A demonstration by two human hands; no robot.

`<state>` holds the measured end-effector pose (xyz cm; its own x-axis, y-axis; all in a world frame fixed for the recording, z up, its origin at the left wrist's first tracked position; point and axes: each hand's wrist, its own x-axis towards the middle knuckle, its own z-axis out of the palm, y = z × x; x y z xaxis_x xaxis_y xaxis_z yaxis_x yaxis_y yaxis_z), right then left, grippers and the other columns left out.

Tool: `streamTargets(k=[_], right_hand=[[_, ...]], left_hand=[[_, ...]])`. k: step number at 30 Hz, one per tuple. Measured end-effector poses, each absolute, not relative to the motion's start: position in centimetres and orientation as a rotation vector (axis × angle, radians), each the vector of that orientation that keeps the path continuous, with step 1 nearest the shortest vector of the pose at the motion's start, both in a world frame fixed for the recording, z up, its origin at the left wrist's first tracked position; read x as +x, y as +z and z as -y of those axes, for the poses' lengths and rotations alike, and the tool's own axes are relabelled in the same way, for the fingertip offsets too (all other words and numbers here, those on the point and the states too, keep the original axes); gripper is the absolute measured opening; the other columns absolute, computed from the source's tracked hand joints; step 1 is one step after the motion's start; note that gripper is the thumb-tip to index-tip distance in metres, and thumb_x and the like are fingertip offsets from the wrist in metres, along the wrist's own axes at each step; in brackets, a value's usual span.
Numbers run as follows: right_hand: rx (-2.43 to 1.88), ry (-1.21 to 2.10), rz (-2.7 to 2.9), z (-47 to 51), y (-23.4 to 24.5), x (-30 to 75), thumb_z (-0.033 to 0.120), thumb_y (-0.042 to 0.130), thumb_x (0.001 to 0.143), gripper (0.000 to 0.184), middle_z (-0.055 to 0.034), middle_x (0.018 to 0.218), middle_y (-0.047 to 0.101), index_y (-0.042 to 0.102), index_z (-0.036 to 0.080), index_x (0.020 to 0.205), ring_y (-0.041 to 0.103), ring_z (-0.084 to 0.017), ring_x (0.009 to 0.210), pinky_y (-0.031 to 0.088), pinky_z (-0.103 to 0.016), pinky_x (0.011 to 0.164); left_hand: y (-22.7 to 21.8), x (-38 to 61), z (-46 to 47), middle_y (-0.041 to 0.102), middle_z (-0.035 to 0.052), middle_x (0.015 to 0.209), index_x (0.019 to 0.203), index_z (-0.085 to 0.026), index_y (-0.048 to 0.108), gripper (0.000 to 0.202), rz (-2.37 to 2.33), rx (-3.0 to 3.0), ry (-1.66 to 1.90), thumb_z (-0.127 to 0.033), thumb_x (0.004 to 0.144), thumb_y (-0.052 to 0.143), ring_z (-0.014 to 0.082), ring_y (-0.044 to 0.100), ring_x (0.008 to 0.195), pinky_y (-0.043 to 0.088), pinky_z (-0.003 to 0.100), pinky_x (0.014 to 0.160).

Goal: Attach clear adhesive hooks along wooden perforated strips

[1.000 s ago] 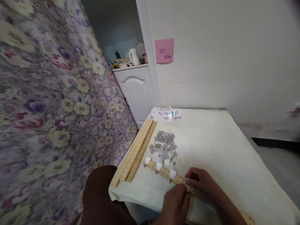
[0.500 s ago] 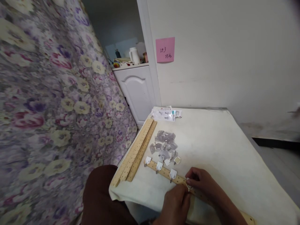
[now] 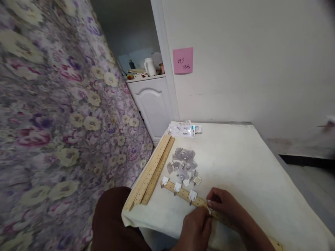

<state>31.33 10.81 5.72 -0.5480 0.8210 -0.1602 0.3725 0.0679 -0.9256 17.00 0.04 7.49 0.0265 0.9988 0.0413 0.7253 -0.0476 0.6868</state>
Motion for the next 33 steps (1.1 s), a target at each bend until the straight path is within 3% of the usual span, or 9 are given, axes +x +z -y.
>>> streamTargets(k=[6,20,33], right_hand=[[-1.149,1.548,1.916,-10.9,6.1,31.7,0.024,0.062,0.068,0.017,0.0010,0.067,0.062,0.063,0.017,0.084,0.056,-0.015,0.066,0.040,-0.025,0.060],[-1.215,1.394,1.923,-10.6,7.4,32.4,0.026,0.056,0.077,0.009,-0.0010,0.069,0.062,0.061,0.019,0.078,0.055,-0.017,0.067,0.040,-0.027,0.061],[-1.296,1.184,1.981,-11.3,9.3,32.8,0.030,0.050,0.081,0.016,-0.0014,0.076,0.065,0.062,0.020,0.084,0.059,-0.019,0.073,0.043,-0.029,0.068]], left_hand=[[7.6,16.9,-0.1,0.061,0.0011,0.074,0.076,-0.020,0.052,0.012,-1.761,1.816,0.724,-0.017,0.084,0.044,0.0138,0.055,0.068,0.039,0.022,0.062],[7.2,16.4,0.1,0.057,-0.0009,0.072,0.084,-0.019,0.057,0.010,-1.721,1.788,0.740,-0.014,0.081,0.049,0.0129,0.051,0.066,0.037,0.022,0.061],[6.3,15.1,0.8,0.055,-0.0020,0.068,0.074,-0.019,0.051,0.008,-1.533,2.001,0.869,-0.012,0.077,0.050,0.0103,0.048,0.061,0.033,0.020,0.056]])
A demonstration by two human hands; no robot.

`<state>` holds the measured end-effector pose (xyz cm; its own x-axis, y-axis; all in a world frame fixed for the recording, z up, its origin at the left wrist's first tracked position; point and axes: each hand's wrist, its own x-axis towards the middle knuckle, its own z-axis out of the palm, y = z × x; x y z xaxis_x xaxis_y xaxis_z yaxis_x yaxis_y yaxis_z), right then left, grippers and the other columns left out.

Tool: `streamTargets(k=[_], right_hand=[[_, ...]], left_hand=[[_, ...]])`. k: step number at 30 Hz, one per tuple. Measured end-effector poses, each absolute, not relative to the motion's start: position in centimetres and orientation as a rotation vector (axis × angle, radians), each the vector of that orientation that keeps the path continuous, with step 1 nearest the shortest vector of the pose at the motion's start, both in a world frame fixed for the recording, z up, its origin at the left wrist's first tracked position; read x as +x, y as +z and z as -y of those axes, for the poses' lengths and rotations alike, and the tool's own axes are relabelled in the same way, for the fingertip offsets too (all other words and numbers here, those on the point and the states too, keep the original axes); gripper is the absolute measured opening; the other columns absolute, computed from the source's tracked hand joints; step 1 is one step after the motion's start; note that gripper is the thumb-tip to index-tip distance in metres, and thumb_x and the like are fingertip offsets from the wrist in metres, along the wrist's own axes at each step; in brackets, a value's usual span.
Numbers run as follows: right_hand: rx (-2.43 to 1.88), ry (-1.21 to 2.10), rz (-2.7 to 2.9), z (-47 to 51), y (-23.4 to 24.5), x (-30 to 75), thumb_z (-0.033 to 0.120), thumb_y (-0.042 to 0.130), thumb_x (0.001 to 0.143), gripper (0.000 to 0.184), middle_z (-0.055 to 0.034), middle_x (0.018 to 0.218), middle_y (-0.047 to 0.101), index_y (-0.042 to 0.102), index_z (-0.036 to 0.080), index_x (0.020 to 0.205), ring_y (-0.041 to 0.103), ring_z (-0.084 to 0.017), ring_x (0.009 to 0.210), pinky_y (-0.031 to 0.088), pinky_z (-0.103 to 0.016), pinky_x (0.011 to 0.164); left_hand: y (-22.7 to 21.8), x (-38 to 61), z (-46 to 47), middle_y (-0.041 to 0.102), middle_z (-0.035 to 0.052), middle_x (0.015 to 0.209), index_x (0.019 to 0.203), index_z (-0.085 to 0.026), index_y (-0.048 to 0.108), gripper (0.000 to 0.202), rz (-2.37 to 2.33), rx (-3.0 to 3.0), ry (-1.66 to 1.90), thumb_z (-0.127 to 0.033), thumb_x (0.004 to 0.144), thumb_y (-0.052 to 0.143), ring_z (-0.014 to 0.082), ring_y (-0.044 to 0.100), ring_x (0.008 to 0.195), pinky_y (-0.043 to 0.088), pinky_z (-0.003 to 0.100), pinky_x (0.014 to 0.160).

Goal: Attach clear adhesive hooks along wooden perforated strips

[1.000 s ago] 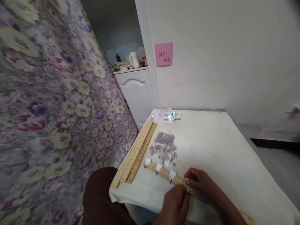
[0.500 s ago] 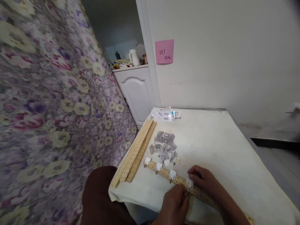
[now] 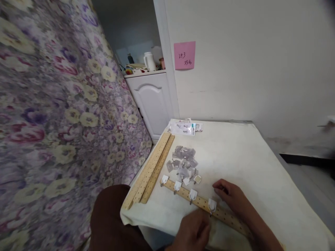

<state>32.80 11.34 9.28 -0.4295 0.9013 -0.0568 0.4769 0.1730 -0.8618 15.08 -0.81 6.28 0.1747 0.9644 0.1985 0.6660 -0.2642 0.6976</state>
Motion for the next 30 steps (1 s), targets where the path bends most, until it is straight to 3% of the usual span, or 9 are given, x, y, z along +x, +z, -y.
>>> streamTargets(k=[4,8,12,21,25,30], right_hand=[[-1.361,0.976,2.171,-12.9,10.2,31.2,0.022,0.049,0.080,0.017,-0.0030,0.083,0.065,0.064,0.021,0.088,0.059,-0.020,0.079,0.041,-0.030,0.072],[-1.295,0.852,2.410,-14.3,9.4,28.7,0.011,0.049,0.074,0.034,-0.0049,0.096,0.060,0.063,0.022,0.103,0.059,-0.019,0.087,0.041,-0.029,0.077],[-1.221,0.849,2.479,-14.8,8.4,26.9,0.013,0.055,0.071,0.041,-0.0056,0.107,0.053,0.061,0.023,0.110,0.058,-0.017,0.084,0.041,-0.027,0.075],[-1.236,0.909,2.316,-14.8,8.9,27.0,0.018,0.050,0.079,0.013,-0.0049,0.089,0.061,0.063,0.020,0.082,0.058,-0.019,0.082,0.041,-0.029,0.074],[-1.241,1.102,2.200,-14.3,9.3,28.3,0.024,0.048,0.082,0.015,-0.0020,0.068,0.066,0.062,0.018,0.084,0.062,-0.016,0.065,0.046,-0.026,0.063],[-1.211,1.492,1.727,-13.0,9.1,30.1,0.033,0.055,0.079,0.021,0.0009,0.059,0.064,0.061,0.016,0.090,0.062,-0.015,0.053,0.049,-0.025,0.053]], left_hand=[[6.0,14.6,0.8,0.055,-0.0019,0.065,0.075,-0.020,0.052,0.008,-1.480,2.052,0.930,-0.014,0.078,0.049,0.0101,0.049,0.058,0.033,0.019,0.054],[5.6,14.4,0.7,0.058,0.0007,0.065,0.074,-0.019,0.055,0.011,-1.449,2.140,0.934,-0.013,0.078,0.047,0.0115,0.052,0.058,0.035,0.020,0.053],[5.8,14.4,0.5,0.061,0.0025,0.065,0.074,-0.018,0.057,0.012,-1.439,2.156,0.925,-0.012,0.077,0.047,0.0121,0.054,0.059,0.035,0.020,0.054],[5.2,14.2,0.9,0.061,0.0006,0.069,0.076,-0.019,0.058,0.011,-1.493,2.044,0.845,-0.012,0.076,0.050,0.0123,0.052,0.061,0.036,0.021,0.057],[5.0,14.2,0.9,0.061,0.0012,0.072,0.078,-0.019,0.059,0.011,-1.489,2.014,0.841,-0.015,0.079,0.049,0.0125,0.052,0.065,0.035,0.021,0.059],[6.1,14.3,0.8,0.059,0.0000,0.069,0.077,-0.018,0.060,0.013,-1.464,1.887,0.897,-0.017,0.082,0.048,0.0118,0.050,0.063,0.034,0.021,0.057]])
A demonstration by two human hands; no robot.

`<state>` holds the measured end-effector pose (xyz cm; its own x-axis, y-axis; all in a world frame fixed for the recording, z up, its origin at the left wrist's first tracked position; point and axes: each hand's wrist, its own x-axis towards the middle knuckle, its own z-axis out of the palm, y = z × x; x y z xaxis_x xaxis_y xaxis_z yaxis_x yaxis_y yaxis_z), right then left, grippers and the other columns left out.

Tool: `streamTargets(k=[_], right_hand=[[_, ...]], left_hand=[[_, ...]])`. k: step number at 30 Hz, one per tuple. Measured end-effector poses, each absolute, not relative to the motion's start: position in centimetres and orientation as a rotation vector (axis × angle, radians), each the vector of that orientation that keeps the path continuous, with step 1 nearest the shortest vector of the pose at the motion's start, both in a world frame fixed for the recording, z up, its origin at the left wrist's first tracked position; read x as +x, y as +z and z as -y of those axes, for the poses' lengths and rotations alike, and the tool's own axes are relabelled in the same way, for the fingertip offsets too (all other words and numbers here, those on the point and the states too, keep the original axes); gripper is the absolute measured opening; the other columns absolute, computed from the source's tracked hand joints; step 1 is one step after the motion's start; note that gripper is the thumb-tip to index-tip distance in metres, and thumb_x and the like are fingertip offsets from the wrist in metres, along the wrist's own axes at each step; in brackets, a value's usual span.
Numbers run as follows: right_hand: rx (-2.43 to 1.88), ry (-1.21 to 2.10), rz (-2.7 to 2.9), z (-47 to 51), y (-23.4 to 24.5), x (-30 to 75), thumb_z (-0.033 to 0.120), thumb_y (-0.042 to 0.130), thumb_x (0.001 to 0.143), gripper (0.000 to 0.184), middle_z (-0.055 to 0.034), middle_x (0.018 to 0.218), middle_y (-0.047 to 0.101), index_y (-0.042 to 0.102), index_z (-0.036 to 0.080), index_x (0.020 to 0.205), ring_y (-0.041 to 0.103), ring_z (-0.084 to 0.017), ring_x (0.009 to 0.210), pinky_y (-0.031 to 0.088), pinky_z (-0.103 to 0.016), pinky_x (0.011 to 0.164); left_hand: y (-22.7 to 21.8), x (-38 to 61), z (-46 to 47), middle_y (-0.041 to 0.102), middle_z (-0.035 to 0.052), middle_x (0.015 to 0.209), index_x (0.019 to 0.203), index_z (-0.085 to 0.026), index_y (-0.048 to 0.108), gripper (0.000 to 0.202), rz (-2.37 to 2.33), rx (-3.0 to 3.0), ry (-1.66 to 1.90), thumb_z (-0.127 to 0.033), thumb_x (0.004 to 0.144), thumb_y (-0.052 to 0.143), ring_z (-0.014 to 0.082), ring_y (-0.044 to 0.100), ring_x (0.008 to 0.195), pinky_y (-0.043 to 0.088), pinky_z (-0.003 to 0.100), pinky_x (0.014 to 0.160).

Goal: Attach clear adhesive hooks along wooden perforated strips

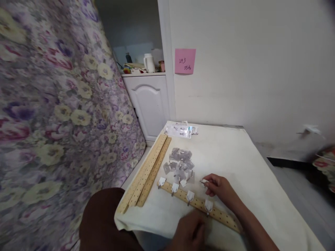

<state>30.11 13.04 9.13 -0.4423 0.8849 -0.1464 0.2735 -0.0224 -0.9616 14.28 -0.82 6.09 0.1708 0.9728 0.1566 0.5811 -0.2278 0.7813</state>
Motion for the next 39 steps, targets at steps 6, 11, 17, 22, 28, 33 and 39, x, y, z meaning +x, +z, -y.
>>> streamTargets(k=[6,11,17,22,28,33,39], right_hand=[[-1.083,1.596,1.550,-9.9,10.1,32.6,0.041,0.061,0.080,0.029,0.0028,0.059,0.061,0.063,0.016,0.094,0.059,-0.012,0.052,0.046,-0.023,0.051],[-0.994,1.678,1.472,-6.4,11.5,33.5,0.038,0.066,0.077,0.027,0.0046,0.060,0.061,0.059,0.017,0.093,0.056,-0.009,0.049,0.045,-0.022,0.051],[-1.074,1.583,1.414,-3.2,13.0,33.4,0.041,0.063,0.079,0.024,0.0040,0.060,0.060,0.056,0.017,0.081,0.056,-0.010,0.049,0.042,-0.022,0.050],[-1.107,1.590,1.375,-0.5,12.1,33.1,0.042,0.067,0.074,0.026,0.0016,0.061,0.064,0.055,0.019,0.078,0.059,-0.013,0.056,0.043,-0.024,0.055],[-0.915,1.810,1.263,2.2,9.0,32.4,0.048,0.071,0.068,0.034,-0.0010,0.068,0.066,0.052,0.021,0.076,0.065,-0.019,0.069,0.045,-0.029,0.064],[-1.036,1.602,1.363,2.3,7.8,32.8,0.044,0.066,0.075,0.027,-0.0003,0.070,0.063,0.056,0.019,0.073,0.060,-0.015,0.066,0.042,-0.026,0.061],[-1.041,1.639,1.167,2.1,6.4,32.8,0.043,0.073,0.067,0.032,0.0005,0.078,0.064,0.055,0.022,0.084,0.062,-0.016,0.067,0.045,-0.025,0.058]], left_hand=[[8.7,14.4,0.7,0.062,0.0022,0.085,0.108,-0.020,0.057,0.025,-1.436,1.657,1.115,-0.024,0.085,0.049,0.0110,0.049,0.059,0.039,0.022,0.056],[10.8,15.2,-0.5,0.064,0.0088,0.108,0.120,-0.021,0.052,0.038,-1.301,1.532,1.129,-0.034,0.084,0.055,0.0147,0.059,0.071,0.047,0.026,0.062],[10.7,16.5,-0.4,0.059,-0.0015,0.060,0.088,-0.017,0.057,0.029,-1.099,1.247,1.050,-0.044,0.080,0.061,0.0116,0.055,0.054,0.042,0.021,0.050],[9.6,16.0,1.1,0.060,-0.0036,0.053,0.078,-0.018,0.056,0.034,-1.010,1.098,0.973,-0.045,0.068,0.072,0.0093,0.051,0.047,0.038,0.020,0.048],[6.3,15.7,2.4,0.062,-0.0035,0.051,0.074,-0.019,0.051,0.040,-0.979,0.864,0.904,-0.044,0.059,0.078,0.0081,0.051,0.042,0.036,0.019,0.046],[4.9,16.1,2.4,0.062,-0.0033,0.053,0.070,-0.019,0.049,0.043,-0.978,0.841,0.926,-0.044,0.055,0.080,0.0088,0.053,0.046,0.037,0.020,0.048],[4.4,16.4,2.3,0.064,-0.0023,0.053,0.066,-0.018,0.052,0.028,-1.082,0.959,0.950,-0.033,0.060,0.076,0.0116,0.056,0.050,0.038,0.022,0.052]])
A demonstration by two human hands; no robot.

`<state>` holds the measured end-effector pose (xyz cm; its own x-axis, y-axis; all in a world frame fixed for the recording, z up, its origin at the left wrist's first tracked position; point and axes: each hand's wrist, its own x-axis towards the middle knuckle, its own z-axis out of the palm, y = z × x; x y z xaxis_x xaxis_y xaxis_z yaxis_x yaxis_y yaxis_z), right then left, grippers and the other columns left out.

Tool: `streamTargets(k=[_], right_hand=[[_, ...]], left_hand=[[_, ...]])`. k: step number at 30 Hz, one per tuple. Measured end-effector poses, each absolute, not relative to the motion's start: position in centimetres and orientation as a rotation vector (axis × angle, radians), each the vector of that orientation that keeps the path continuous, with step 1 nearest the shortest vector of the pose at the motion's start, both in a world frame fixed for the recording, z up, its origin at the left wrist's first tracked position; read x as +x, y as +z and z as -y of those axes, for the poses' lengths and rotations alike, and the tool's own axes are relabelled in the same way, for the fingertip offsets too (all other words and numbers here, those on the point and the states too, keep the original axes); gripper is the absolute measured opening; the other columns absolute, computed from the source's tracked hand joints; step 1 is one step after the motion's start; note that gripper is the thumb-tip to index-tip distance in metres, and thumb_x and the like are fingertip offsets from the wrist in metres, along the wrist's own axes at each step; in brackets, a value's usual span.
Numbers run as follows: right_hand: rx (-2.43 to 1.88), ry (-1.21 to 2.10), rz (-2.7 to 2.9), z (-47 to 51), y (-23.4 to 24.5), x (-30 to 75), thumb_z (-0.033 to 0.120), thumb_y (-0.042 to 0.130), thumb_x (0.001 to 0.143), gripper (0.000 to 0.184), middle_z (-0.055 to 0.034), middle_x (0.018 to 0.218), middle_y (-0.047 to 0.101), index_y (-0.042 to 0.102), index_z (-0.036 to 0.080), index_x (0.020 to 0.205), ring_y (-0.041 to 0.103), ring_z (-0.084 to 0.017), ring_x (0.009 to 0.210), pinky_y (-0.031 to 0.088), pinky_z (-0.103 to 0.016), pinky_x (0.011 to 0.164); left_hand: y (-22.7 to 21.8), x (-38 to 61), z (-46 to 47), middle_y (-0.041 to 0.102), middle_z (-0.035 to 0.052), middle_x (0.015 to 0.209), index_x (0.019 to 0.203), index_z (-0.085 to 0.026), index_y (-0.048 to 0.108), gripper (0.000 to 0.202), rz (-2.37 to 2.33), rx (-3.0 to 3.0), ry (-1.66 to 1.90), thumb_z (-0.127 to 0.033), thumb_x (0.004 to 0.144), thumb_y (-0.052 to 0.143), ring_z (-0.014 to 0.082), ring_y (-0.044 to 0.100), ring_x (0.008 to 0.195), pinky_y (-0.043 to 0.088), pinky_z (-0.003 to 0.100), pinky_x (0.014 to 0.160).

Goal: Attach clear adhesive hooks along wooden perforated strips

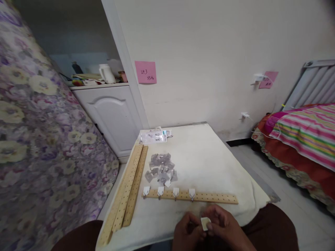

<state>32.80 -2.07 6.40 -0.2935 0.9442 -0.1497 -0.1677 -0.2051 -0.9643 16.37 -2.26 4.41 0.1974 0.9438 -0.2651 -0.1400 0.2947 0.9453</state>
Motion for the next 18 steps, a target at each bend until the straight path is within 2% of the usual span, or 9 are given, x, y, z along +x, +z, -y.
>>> streamTargets(k=[4,9,14,18], right_hand=[[-1.164,1.643,1.115,2.2,6.4,32.9,0.044,0.071,0.069,0.034,0.0012,0.072,0.064,0.057,0.021,0.089,0.061,-0.014,0.059,0.043,-0.023,0.051],[-1.202,1.528,1.111,2.0,7.0,33.8,0.046,0.070,0.069,0.033,0.0005,0.070,0.064,0.061,0.019,0.085,0.059,-0.014,0.060,0.045,-0.025,0.055],[-1.308,1.402,1.242,1.4,7.5,34.6,0.040,0.063,0.074,0.026,-0.0017,0.074,0.065,0.063,0.018,0.089,0.058,-0.016,0.064,0.045,-0.027,0.057],[-1.392,1.211,1.455,0.6,8.0,35.4,0.031,0.056,0.078,0.016,-0.0019,0.074,0.064,0.064,0.018,0.084,0.058,-0.018,0.070,0.045,-0.029,0.066]], left_hand=[[4.9,16.8,2.3,0.069,0.0008,0.062,0.069,-0.018,0.053,0.027,-1.047,0.951,0.959,-0.036,0.064,0.073,0.0138,0.061,0.057,0.041,0.023,0.055],[6.0,17.5,2.3,0.065,-0.0022,0.056,0.070,-0.018,0.055,0.023,-1.076,0.942,0.950,-0.029,0.062,0.073,0.0134,0.060,0.055,0.043,0.023,0.054],[6.1,18.4,2.0,0.064,-0.0040,0.053,0.070,-0.018,0.053,0.018,-1.073,0.900,0.935,-0.021,0.062,0.070,0.0121,0.058,0.051,0.043,0.023,0.053],[6.2,19.0,1.6,0.064,-0.0033,0.054,0.070,-0.017,0.054,0.015,-1.058,0.933,0.931,-0.022,0.065,0.068,0.0123,0.059,0.052,0.044,0.023,0.053]])
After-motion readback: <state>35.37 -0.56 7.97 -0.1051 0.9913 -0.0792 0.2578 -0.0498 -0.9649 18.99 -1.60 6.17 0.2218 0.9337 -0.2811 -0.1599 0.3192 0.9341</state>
